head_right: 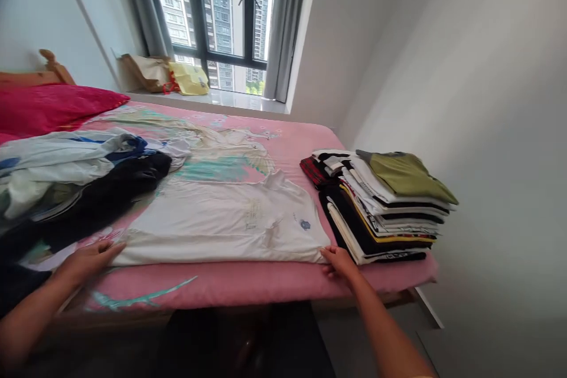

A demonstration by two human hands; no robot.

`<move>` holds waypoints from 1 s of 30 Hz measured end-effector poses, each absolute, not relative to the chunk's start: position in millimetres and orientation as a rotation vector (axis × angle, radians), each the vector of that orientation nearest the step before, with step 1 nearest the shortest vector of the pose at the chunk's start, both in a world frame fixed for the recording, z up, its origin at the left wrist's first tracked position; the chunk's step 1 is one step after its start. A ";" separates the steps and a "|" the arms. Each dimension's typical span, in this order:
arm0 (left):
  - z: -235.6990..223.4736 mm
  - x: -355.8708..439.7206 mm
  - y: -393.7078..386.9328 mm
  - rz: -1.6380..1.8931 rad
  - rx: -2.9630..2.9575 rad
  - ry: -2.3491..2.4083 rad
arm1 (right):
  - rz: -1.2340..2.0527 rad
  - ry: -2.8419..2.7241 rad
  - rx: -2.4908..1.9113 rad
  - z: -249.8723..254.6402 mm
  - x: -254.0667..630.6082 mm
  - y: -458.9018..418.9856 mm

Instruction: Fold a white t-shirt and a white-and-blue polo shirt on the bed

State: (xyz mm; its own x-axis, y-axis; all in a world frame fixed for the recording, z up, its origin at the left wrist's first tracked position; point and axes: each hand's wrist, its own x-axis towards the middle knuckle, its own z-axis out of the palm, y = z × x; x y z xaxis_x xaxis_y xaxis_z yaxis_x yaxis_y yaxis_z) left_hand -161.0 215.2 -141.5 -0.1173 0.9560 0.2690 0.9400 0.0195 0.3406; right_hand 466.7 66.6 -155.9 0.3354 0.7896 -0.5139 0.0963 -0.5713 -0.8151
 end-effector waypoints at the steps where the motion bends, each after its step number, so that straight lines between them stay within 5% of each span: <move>1: -148.5 -172.3 224.9 0.568 2.002 2.243 | 1.266 -0.773 -1.902 -155.8 467.6 66.7; 4: -158.9 -185.8 240.6 0.494 1.964 2.351 | 1.259 -0.815 -1.857 -154.4 469.7 64.3; 7: -153.3 -146.2 226.5 0.838 2.265 2.363 | 1.221 -0.893 -1.837 -152.9 468.8 61.1; 10: -144.8 -57.3 188.3 1.180 2.601 1.730 | 1.056 -1.051 -1.888 -154.4 466.1 60.0; 18: -143.9 184.6 103.1 0.705 2.748 0.696 | 0.538 -1.184 -2.041 -162.2 470.9 47.4; 30: -181.3 271.0 134.2 0.535 2.692 0.934 | 1.087 -1.220 -1.986 -155.3 469.2 57.0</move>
State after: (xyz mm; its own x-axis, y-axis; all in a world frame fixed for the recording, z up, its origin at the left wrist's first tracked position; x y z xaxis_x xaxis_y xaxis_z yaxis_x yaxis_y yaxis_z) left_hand 271.0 134.2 -181.3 0.7285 0.6335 0.2606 0.5451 -0.7665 0.3397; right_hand 469.2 57.0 -155.3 0.2563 0.9027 -0.3457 0.4471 -0.4278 -0.7856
